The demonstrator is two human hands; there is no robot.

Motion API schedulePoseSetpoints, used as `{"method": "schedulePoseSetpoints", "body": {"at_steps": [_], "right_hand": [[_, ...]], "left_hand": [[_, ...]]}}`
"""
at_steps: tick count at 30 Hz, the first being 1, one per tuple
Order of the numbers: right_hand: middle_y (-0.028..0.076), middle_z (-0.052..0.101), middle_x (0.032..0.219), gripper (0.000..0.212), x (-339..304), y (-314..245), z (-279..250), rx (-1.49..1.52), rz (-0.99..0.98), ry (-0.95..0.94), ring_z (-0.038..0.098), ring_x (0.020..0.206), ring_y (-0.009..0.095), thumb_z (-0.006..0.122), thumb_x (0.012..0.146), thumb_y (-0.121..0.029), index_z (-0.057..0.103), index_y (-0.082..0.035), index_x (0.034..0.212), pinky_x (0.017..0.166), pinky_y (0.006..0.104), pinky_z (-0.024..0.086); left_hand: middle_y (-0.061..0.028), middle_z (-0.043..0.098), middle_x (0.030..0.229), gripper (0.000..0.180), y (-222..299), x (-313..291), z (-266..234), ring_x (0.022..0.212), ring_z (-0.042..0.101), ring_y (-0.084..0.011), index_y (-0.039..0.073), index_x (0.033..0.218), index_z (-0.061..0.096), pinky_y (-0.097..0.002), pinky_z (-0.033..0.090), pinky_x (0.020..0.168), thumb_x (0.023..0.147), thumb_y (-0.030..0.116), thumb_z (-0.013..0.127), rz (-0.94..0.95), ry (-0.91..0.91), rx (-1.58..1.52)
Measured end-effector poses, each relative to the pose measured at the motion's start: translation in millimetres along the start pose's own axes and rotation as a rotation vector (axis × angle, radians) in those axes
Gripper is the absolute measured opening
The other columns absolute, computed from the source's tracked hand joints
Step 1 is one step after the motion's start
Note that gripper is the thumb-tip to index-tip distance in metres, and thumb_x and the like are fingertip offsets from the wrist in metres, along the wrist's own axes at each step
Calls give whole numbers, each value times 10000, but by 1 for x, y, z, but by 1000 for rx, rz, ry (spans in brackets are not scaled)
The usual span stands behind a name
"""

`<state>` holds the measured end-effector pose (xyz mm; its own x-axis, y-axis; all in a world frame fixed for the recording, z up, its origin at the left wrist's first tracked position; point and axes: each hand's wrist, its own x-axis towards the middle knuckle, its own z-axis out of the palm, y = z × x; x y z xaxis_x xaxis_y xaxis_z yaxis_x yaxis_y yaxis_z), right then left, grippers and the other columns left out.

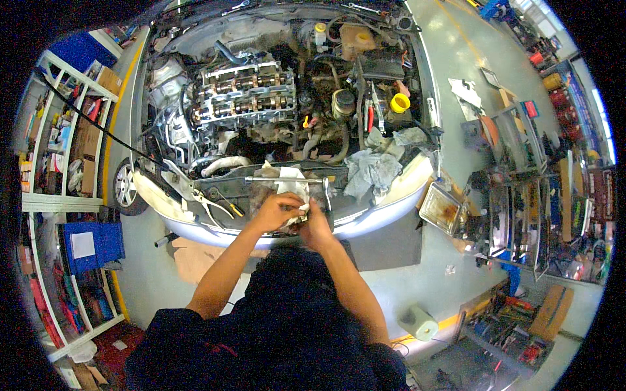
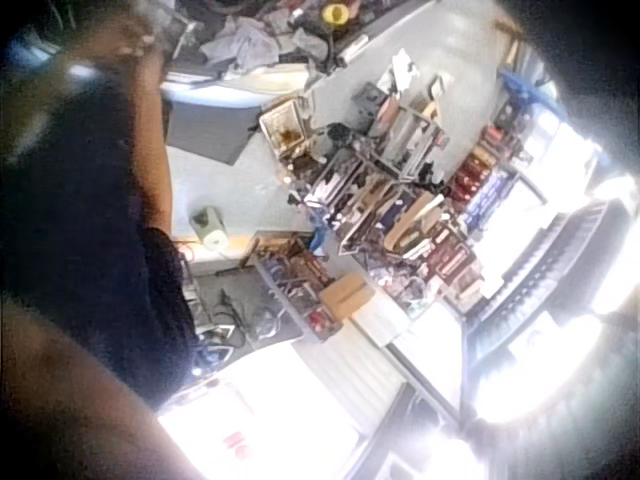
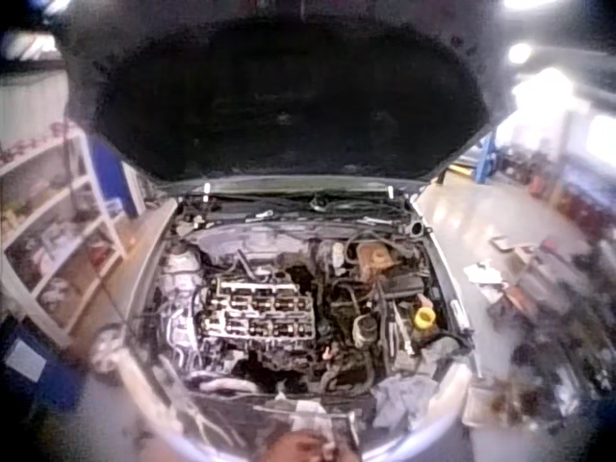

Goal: The person works on a car engine with the hood open, using a ratchet and socket to loosen and remove bolts from the cylinder head. They then remove a camshaft bearing cap and apply grease to it using a grease gun.

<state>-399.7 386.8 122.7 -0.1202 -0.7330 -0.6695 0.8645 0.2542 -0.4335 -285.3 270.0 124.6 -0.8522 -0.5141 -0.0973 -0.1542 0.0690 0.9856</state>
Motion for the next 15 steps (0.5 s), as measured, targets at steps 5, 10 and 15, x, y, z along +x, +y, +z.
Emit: {"method": "schedulePoseSetpoints", "body": {"at_steps": [5,10,15], "right_hand": [[69,611,1262,562,7,6,8,31,61,0,591,1102,246,270,1092,-562,536,-137,1347,911,472,478],[58,633,1126,610,8,1,22,-27,98,-72,602,980,239,250,1072,-629,573,-148,1260,805,432,477],[49,651,1082,637,27,6,25,-92,65,-24,610,933,225,244,1056,-667,576,-163,1261,751,425,471]], "left_hand": [[-41,720,956,166,-18,5,-7,882,629,-111,-2,983,732,-304,513,814,848,78,786,-81,-86,-60],[-89,745,907,204,-2,2,-22,828,668,-142,9,972,743,-308,526,785,858,169,796,-62,-19,98],[-123,753,893,215,-5,0,-24,794,684,-159,20,959,757,-312,528,763,877,216,789,-63,140,263]]}}
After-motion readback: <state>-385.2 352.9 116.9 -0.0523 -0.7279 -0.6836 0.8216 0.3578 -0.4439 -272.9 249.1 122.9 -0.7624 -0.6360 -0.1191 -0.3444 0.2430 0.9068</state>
